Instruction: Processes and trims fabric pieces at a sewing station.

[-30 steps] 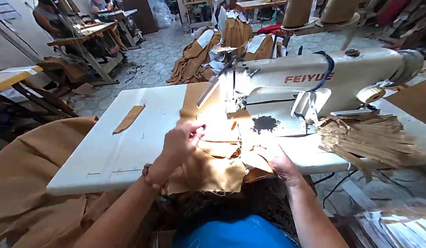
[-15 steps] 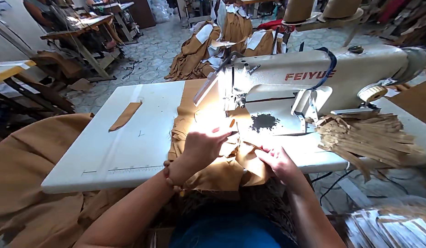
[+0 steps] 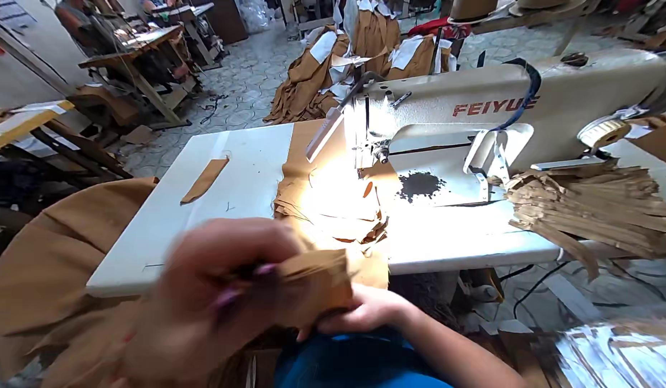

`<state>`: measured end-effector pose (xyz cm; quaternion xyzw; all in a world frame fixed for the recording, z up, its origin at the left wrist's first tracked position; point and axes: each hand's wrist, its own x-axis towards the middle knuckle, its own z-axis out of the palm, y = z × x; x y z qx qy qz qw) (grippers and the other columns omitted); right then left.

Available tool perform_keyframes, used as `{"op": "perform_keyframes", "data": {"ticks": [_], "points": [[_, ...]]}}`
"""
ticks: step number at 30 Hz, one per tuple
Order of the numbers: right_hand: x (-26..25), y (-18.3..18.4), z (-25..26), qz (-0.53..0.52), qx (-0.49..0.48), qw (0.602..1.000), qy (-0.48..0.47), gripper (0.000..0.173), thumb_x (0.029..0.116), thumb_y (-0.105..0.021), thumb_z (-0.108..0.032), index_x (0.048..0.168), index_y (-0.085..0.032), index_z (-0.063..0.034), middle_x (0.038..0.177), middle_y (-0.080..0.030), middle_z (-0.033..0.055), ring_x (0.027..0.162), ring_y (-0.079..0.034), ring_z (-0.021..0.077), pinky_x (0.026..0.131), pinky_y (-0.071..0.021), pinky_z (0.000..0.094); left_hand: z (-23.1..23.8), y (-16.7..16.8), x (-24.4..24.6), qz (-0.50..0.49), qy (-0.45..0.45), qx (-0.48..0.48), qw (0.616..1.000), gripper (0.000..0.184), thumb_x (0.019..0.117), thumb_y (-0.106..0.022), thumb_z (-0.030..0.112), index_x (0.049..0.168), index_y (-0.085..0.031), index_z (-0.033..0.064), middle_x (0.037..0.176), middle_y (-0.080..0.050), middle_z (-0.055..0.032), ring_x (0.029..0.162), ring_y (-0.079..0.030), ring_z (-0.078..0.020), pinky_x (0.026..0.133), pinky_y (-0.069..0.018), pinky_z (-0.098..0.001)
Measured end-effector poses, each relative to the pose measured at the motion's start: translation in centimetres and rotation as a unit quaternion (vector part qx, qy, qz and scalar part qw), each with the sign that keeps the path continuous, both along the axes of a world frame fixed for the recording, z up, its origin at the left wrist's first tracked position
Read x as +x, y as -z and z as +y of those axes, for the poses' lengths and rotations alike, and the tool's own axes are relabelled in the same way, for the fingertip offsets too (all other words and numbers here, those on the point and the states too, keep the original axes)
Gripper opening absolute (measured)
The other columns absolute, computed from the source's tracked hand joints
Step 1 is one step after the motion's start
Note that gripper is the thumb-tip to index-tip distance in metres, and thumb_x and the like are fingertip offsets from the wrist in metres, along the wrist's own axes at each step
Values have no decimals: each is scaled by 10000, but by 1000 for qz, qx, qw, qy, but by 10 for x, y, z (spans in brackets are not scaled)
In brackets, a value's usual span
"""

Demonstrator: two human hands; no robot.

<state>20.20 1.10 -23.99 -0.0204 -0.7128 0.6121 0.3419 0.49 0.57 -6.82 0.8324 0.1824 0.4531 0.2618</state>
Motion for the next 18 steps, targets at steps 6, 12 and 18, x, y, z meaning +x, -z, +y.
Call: {"op": "perform_keyframes", "data": {"ticks": [6, 12, 18], "points": [[25, -24, -9, -14, 114, 990, 82, 155, 977, -540, -13, 945, -661, 79, 786, -646, 71, 748, -594, 23, 704, -481, 177, -19, 19, -118, -95, -259, -42, 960, 212, 1020, -451, 71, 978, -655, 32, 865, -687, 25, 791, -651, 27, 731, -518, -115], [107, -64, -16, -22, -84, 894, 441, 179, 923, -599, -96, 852, -729, -197, 697, -683, -142, 632, -626, -61, 597, -537, 143, 55, 10, -48, -200, -243, -119, 942, 191, 1031, -546, 136, 925, -563, 294, 656, -543, 169, 475, -441, 58, 453, -383, -90], [109, -25, 25, -108, -140, 824, 538, 207, 948, -612, 25, 756, -612, -52, 644, -590, 0, 568, -566, 53, 556, -507, 223, 150, 84, -20, 144, -399, -224, 877, 403, 1011, -650, 282, 1249, -628, -43, 946, -667, -230, 806, -639, -347, 757, -529, -565]]}}
